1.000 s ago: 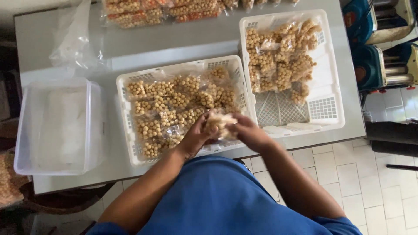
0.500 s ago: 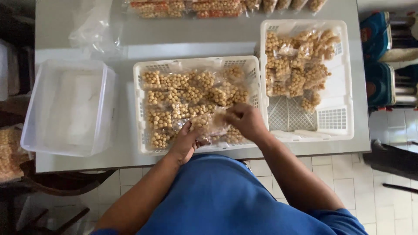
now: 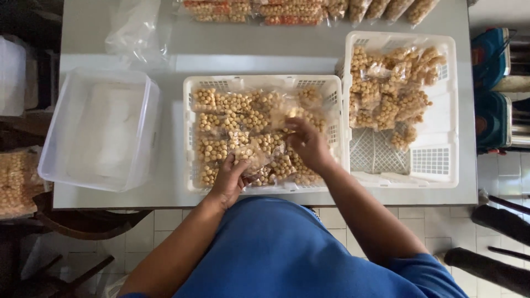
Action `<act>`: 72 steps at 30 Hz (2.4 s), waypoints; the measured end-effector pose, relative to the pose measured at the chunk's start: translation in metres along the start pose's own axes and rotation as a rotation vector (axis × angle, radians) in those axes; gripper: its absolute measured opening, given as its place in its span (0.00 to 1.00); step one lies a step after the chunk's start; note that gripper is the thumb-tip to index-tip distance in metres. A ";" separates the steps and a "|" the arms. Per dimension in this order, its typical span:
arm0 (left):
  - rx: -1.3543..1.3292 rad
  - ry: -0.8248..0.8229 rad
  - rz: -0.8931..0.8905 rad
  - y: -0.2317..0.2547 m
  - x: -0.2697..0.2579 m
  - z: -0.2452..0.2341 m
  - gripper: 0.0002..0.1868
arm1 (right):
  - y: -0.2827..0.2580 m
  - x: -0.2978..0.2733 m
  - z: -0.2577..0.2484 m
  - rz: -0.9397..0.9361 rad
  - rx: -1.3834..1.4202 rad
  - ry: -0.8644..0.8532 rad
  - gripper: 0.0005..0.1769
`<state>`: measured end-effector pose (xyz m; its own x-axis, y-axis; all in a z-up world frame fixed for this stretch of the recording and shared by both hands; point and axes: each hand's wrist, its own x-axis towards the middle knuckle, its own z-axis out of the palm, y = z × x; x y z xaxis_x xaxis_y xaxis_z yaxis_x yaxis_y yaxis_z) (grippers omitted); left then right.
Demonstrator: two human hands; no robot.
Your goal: Organizing and packaging small plastic bags of snacks into crates.
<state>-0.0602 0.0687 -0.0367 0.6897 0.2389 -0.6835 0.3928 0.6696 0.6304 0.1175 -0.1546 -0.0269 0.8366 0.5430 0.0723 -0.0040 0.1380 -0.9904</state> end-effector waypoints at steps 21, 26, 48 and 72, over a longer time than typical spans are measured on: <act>0.146 0.033 0.126 0.012 0.005 0.013 0.42 | 0.012 0.003 0.039 0.504 -0.339 -0.254 0.27; 0.093 -0.018 0.113 0.003 0.005 0.021 0.37 | -0.005 -0.001 0.033 0.567 -0.481 -0.166 0.16; 0.080 0.027 0.082 -0.002 0.009 0.006 0.28 | 0.029 0.081 -0.082 0.165 -0.621 0.208 0.13; 0.511 -0.237 0.397 0.043 -0.020 0.039 0.26 | -0.015 -0.004 0.012 0.681 -0.388 -0.324 0.15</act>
<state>-0.0337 0.0652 0.0184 0.9323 0.1982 -0.3024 0.2800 0.1335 0.9507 0.1077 -0.1487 -0.0109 0.5212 0.6235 -0.5827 -0.2116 -0.5670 -0.7960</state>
